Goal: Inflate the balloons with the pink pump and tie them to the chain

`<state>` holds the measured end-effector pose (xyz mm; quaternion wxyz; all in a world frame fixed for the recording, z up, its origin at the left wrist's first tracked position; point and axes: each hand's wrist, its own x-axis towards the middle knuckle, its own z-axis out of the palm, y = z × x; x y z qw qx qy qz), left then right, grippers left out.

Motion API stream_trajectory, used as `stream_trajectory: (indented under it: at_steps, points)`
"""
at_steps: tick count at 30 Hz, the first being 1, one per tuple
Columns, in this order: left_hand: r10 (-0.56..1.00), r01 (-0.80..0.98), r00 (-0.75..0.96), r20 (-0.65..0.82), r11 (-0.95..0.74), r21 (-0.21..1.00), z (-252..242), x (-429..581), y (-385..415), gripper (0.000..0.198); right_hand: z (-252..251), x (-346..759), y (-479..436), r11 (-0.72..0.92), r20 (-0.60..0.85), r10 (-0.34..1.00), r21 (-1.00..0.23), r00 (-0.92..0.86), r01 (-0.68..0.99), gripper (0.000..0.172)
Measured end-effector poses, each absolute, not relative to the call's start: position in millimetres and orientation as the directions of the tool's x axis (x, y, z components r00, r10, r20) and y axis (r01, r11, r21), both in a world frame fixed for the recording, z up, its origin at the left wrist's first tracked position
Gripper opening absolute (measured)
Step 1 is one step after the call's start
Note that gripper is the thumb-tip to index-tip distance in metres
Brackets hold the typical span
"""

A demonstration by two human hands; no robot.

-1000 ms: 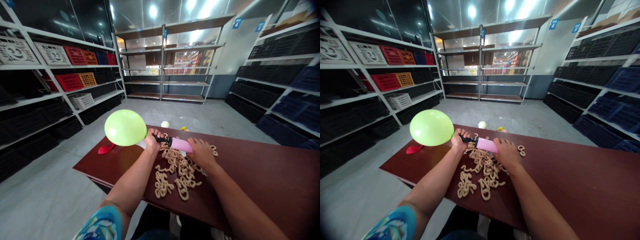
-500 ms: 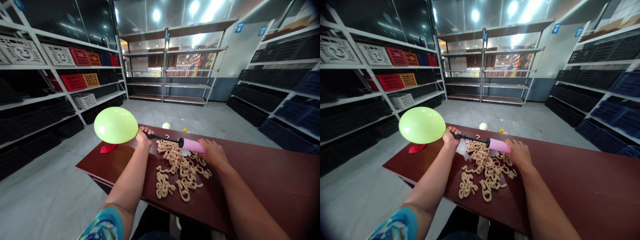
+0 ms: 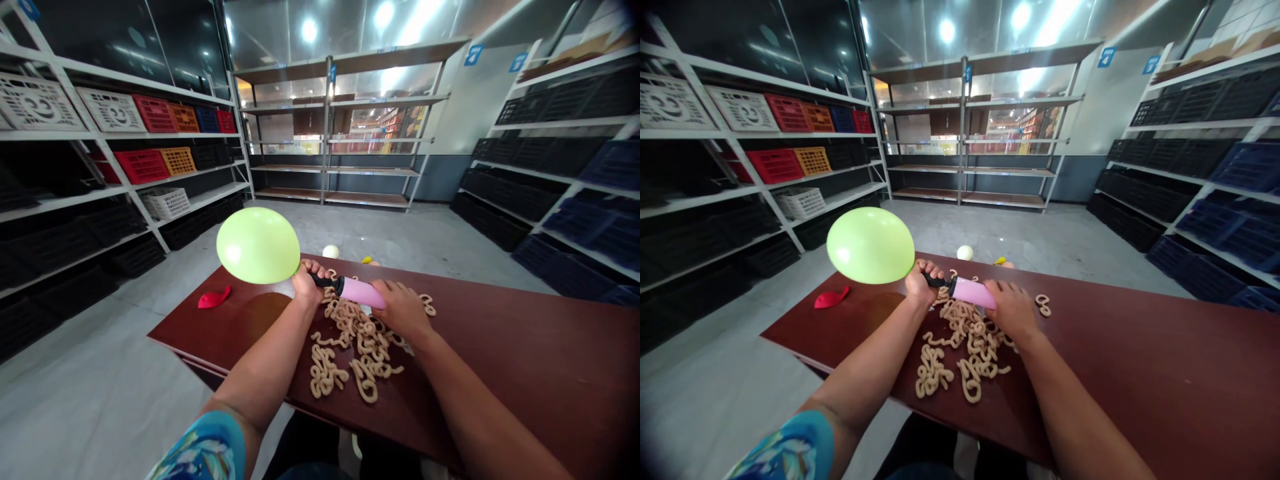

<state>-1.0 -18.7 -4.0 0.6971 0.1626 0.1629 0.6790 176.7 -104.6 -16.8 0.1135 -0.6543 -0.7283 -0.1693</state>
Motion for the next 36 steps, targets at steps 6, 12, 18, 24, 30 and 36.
stream_trajectory:
  at_steps: [6,12,18,24,30,36]
  points:
    - [0.998,-0.888,-0.061,-0.016,-0.047,0.458,1.3,-27.1,-2.8,0.018,-14.1,198.8,-99.9,0.037,0.326,0.944,0.074,-0.06,0.997,0.036]
    - [0.989,-0.891,-0.145,-0.026,-0.119,0.438,0.5,-49.6,11.0,0.017,-11.6,221.1,-102.6,-0.061,0.302,0.953,0.089,0.032,0.994,0.033]
    - [0.996,-0.905,-0.078,-0.03,-0.059,0.422,-5.8,-29.4,-0.2,0.018,-9.8,200.3,-106.0,-0.041,0.289,0.957,0.122,0.004,0.992,0.029]
    - [1.0,-0.894,0.018,-0.011,0.021,0.448,-8.5,3.1,-17.8,0.02,-9.4,177.7,-106.2,0.041,0.314,0.947,0.076,-0.063,0.996,0.028]
    - [0.999,-0.886,-0.028,-0.043,-0.005,0.465,1.8,-11.7,-8.0,0.018,-8.1,192.1,-103.5,0.033,0.286,0.957,0.07,-0.051,0.997,0.027]
    - [0.992,-0.896,-0.108,-0.067,-0.068,0.438,3.8,-43.3,10.0,0.017,-9.1,222.8,-102.3,-0.051,0.256,0.966,0.072,0.031,0.996,0.031]
